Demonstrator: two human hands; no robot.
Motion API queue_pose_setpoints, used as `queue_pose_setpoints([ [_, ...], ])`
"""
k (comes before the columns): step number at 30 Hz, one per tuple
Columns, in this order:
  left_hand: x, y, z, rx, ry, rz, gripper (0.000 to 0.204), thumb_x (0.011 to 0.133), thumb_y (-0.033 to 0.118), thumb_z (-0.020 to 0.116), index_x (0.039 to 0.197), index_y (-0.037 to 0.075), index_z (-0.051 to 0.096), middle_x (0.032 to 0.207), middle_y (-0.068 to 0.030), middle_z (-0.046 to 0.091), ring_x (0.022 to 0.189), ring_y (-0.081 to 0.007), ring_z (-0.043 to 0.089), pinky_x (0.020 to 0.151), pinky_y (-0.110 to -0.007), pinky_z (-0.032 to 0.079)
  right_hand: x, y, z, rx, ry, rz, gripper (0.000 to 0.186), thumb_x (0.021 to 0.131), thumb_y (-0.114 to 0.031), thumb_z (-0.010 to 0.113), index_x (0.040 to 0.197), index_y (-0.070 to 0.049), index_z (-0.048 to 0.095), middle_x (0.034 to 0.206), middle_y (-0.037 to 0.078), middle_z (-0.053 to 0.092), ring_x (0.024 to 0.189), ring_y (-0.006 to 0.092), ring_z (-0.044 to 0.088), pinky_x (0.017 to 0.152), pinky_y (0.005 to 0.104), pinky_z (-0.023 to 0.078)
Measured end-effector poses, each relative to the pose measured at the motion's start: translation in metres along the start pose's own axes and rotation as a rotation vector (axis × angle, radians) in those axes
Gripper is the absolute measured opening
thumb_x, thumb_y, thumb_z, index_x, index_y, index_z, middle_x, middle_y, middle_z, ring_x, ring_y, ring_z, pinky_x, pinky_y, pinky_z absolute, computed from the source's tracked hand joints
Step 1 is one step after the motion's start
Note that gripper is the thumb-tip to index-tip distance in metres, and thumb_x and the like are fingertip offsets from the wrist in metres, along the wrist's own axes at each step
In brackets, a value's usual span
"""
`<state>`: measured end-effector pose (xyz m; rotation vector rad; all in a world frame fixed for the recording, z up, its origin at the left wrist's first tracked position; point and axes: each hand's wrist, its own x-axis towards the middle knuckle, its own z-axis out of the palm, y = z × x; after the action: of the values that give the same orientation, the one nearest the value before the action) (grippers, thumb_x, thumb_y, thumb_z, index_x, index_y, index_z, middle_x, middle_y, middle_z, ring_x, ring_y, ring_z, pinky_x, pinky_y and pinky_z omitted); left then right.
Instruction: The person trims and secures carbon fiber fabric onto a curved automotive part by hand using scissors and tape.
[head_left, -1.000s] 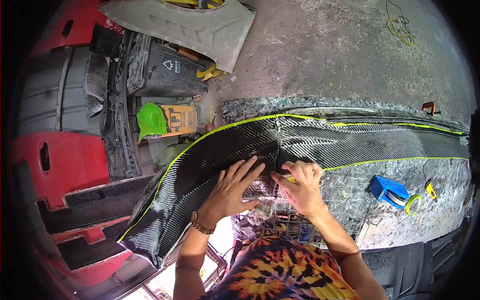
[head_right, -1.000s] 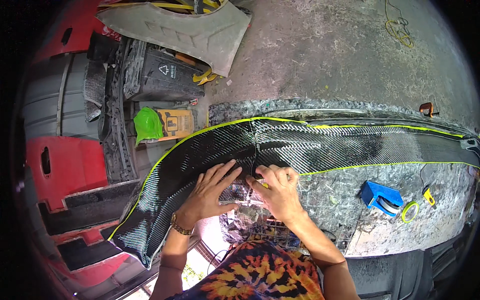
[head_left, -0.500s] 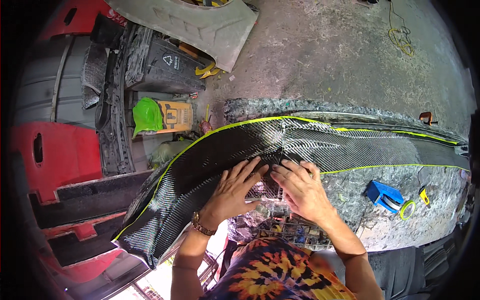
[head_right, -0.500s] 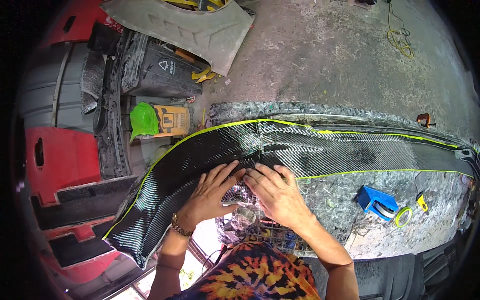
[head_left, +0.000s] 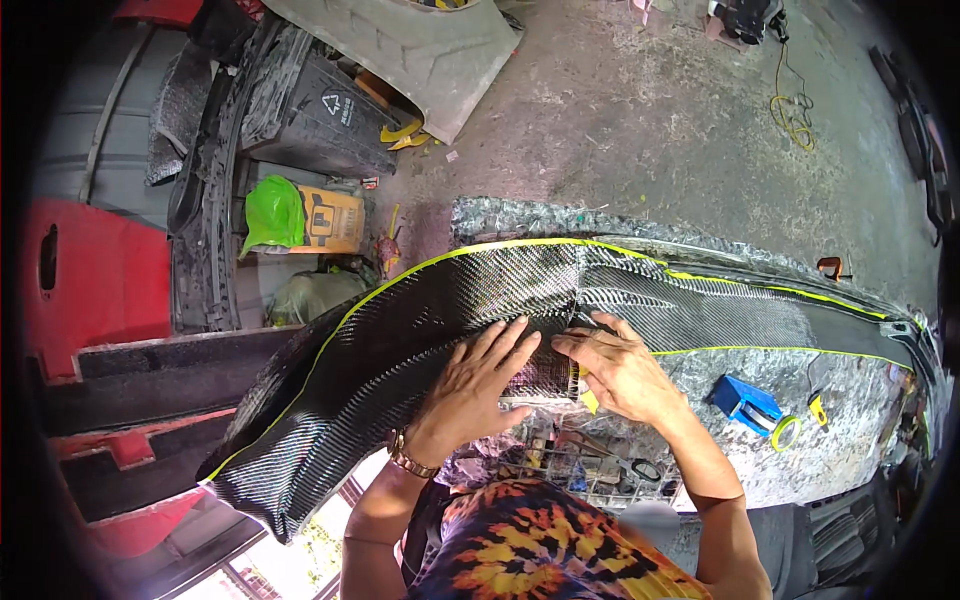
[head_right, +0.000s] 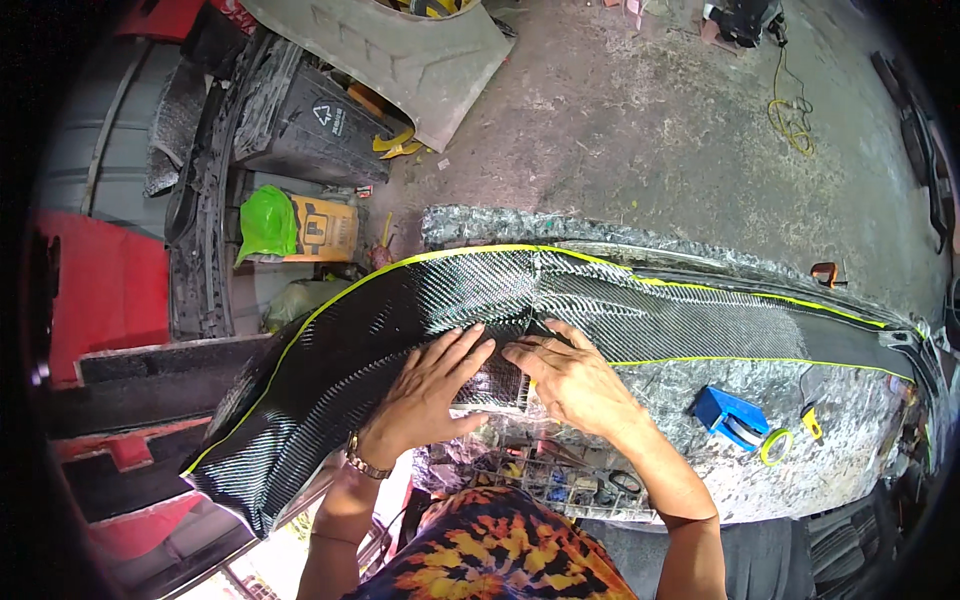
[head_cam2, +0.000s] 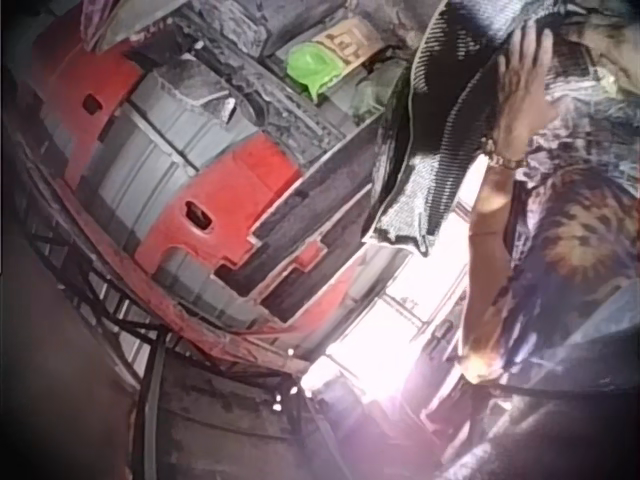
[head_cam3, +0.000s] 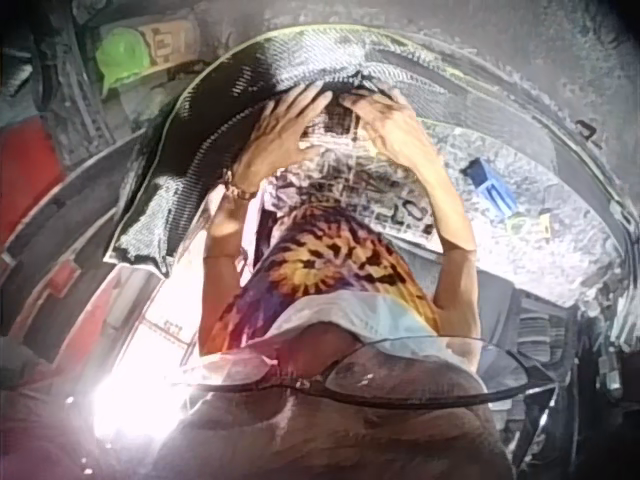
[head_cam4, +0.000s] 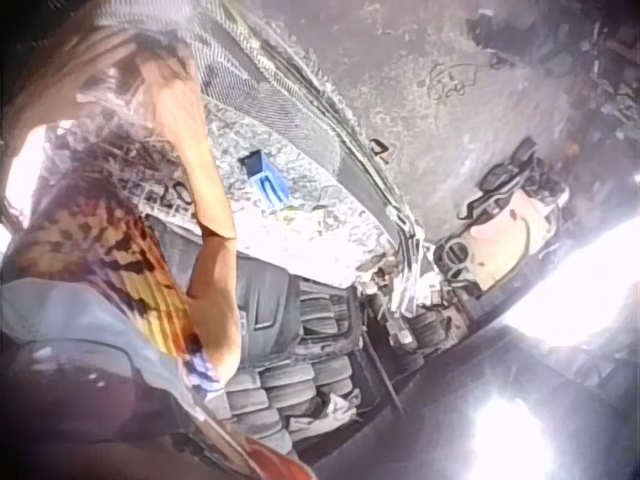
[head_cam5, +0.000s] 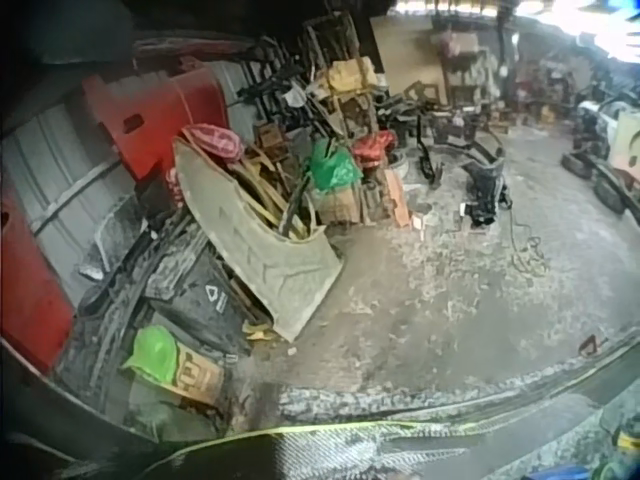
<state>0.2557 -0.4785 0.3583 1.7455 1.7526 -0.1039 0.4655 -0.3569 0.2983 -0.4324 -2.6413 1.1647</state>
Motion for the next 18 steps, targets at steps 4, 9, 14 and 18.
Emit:
queue_pose_setpoints([
  [4, 0.003, 0.000, 0.002, -0.008, 0.042, 0.040, 0.090, 0.077, 0.036, 0.078, 0.152, 0.010, 0.036, 0.160, -0.0125, 0.030, 0.145, -0.0329, 0.031, 0.114, -0.052, 0.031, 0.009, -0.002, -0.007, -0.054, 0.041, -0.032, 0.053, 0.078, -0.010, 0.062, 0.130, -0.002, 0.056, 0.130, 0.012, 0.063, 0.119, 0.0285, 0.060, 0.106, 0.0424, 0.041],
  [9, 0.004, -0.002, 0.008, -0.003, 0.157, 0.107, 0.087, 0.074, 0.036, 0.077, 0.147, 0.005, 0.042, 0.157, -0.0129, 0.036, 0.136, -0.0352, 0.040, 0.108, -0.048, 0.034, 0.034, 0.016, -0.035, -0.133, 0.278, 0.070, 0.038, 0.082, -0.007, 0.061, 0.120, -0.004, 0.061, 0.120, 0.011, 0.065, 0.101, 0.0314, 0.061, 0.091, 0.0432, 0.047],
  [14, 0.000, 0.000, 0.011, 0.008, 0.184, 0.091, 0.088, 0.072, 0.037, 0.079, 0.146, 0.005, 0.044, 0.155, -0.0131, 0.039, 0.133, -0.0361, 0.043, 0.104, -0.047, 0.036, 0.092, 0.042, -0.055, -0.167, 0.215, 0.008, 0.033, 0.089, -0.009, 0.060, 0.121, -0.002, 0.062, 0.111, 0.014, 0.067, 0.107, 0.0317, 0.061, 0.095, 0.0420, 0.046],
  [18, 0.000, 0.004, 0.013, 0.026, 0.174, 0.086, 0.086, 0.072, 0.037, 0.079, 0.144, 0.004, 0.046, 0.154, -0.0133, 0.041, 0.133, -0.0364, 0.044, 0.106, -0.047, 0.035, 0.110, 0.060, -0.044, -0.064, 0.052, 0.026, 0.025, 0.093, -0.020, 0.059, 0.111, -0.004, 0.069, 0.110, 0.014, 0.068, 0.109, 0.0314, 0.062, 0.097, 0.0444, 0.044],
])
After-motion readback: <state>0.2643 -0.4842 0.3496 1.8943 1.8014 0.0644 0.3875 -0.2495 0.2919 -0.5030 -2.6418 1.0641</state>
